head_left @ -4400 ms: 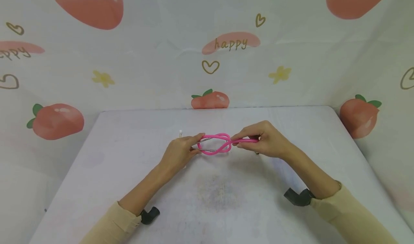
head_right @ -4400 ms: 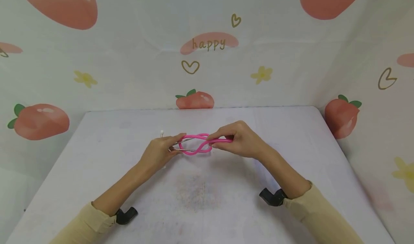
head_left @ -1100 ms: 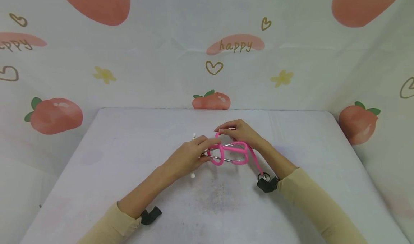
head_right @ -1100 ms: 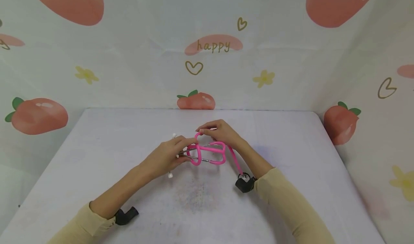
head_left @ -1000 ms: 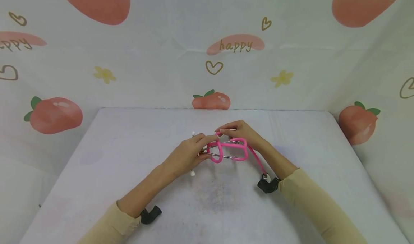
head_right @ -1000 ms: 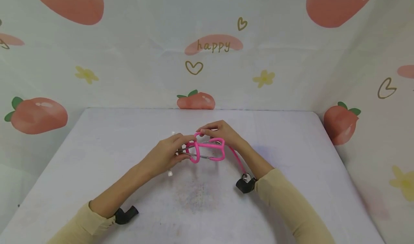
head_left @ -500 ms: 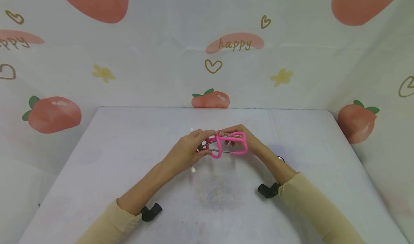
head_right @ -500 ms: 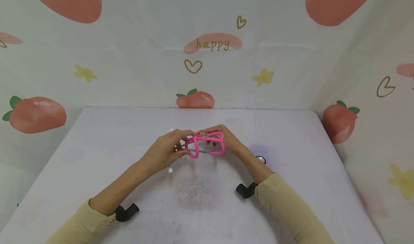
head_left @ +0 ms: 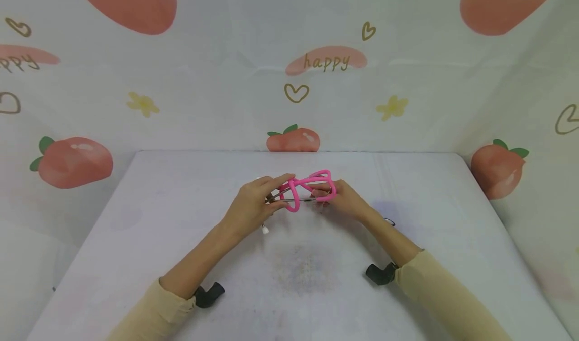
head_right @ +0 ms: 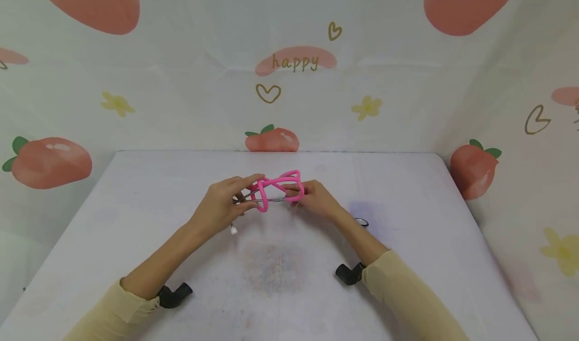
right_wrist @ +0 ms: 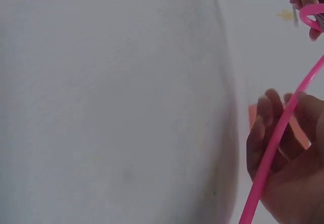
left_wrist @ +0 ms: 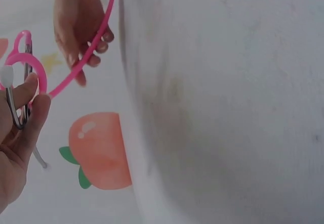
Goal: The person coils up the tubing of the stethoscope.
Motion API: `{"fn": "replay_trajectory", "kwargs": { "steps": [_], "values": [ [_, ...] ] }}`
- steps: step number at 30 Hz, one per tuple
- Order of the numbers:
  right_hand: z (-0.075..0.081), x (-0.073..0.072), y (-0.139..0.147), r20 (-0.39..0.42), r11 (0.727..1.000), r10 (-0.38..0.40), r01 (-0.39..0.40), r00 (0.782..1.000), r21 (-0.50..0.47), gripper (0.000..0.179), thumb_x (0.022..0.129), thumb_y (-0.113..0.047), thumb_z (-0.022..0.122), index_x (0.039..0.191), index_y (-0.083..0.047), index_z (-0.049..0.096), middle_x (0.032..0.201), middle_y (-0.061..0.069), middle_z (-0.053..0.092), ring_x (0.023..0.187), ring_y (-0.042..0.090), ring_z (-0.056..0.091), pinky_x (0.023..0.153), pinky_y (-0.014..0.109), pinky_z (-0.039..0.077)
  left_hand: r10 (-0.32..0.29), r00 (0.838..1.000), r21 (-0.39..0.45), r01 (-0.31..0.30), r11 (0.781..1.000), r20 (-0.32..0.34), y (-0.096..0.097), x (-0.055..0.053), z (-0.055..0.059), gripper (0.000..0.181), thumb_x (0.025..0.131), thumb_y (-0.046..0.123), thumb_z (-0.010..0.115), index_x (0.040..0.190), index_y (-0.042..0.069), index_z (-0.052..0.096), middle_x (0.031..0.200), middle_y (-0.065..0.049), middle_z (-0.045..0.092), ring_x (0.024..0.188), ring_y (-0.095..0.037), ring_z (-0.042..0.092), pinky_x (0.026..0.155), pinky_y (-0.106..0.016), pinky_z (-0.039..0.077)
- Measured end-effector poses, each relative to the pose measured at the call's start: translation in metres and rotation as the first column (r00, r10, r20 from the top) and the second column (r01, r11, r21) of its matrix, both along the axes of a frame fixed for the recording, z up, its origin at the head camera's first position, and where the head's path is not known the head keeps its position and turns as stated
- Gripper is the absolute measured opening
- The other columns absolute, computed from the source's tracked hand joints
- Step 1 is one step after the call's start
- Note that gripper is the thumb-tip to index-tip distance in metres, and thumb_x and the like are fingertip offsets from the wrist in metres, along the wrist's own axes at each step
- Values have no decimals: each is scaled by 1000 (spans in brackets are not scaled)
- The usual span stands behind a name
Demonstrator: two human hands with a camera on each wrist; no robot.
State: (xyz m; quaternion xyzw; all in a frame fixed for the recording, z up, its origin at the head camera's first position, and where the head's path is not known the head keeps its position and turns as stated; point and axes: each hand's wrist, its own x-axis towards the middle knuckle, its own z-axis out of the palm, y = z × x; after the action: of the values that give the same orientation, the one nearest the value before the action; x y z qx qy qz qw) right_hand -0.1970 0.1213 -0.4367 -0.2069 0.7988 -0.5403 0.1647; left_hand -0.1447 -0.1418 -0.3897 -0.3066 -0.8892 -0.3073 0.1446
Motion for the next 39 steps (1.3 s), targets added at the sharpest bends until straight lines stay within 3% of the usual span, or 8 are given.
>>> {"fn": "replay_trajectory", "kwargs": {
  "steps": [2,8,12,16,22,28,36,39],
  "values": [
    [0,4,4,-7,997,-23,23,1000,74,30,96,-16,66,122,-1,70,91,11,74,74,26,65,65,27,50,21,1000,13,-21,1000,-8,-2,-1,1,70,75,22,87,140,22,58,97,-1,69,74,-11,66,71,-22,57],
    [-3,17,16,-158,956,-52,95,986,278,38,95,-22,69,130,-9,66,85,0,71,72,15,60,62,26,47,93,994,60,-89,994,-58,-11,-6,5,72,73,18,88,139,20,59,97,-5,70,73,-14,67,70,-25,58],
    [-3,25,21,-265,936,-49,136,963,323,34,92,-16,72,126,-10,70,90,-1,71,72,12,58,64,26,50,138,988,67,-133,989,-75,-17,-8,5,71,73,18,89,138,17,60,96,-5,70,71,-15,67,68,-25,58],
    [-4,32,25,-364,939,29,99,931,329,30,88,-8,75,119,-11,74,83,-5,69,66,9,53,59,23,48,148,986,38,-146,989,-79,-19,-8,3,70,73,19,88,137,15,61,95,-7,71,70,-16,67,68,-27,59],
    [1,37,30,-498,937,208,-27,842,347,31,83,-3,78,113,-10,77,75,-11,61,62,2,46,56,19,45,160,982,-16,-162,987,-96,-19,-9,-2,69,73,19,88,137,15,61,92,-7,70,70,-16,65,66,-27,58],
    [19,42,34,-570,901,359,-113,739,420,32,82,-7,81,113,-12,77,76,-10,59,61,0,44,57,17,45,149,981,-52,-156,986,-123,-20,-10,-7,69,73,15,89,136,15,62,96,-7,71,73,-17,68,68,-30,59],
    [43,43,30,-710,901,421,-167,564,401,30,77,-5,83,106,-14,79,79,-7,63,60,0,51,56,14,46,123,985,-107,-136,985,-122,-18,-9,-14,69,74,15,88,137,16,61,97,-8,70,73,-18,69,70,-30,59],
    [52,41,28,-736,904,423,-197,528,378,29,76,-5,85,103,-13,79,79,-7,64,59,0,52,56,12,45,105,981,-164,-132,978,-161,-16,-8,-16,68,74,13,89,136,16,61,96,-8,70,71,-19,69,68,-30,59]
  ]
}}
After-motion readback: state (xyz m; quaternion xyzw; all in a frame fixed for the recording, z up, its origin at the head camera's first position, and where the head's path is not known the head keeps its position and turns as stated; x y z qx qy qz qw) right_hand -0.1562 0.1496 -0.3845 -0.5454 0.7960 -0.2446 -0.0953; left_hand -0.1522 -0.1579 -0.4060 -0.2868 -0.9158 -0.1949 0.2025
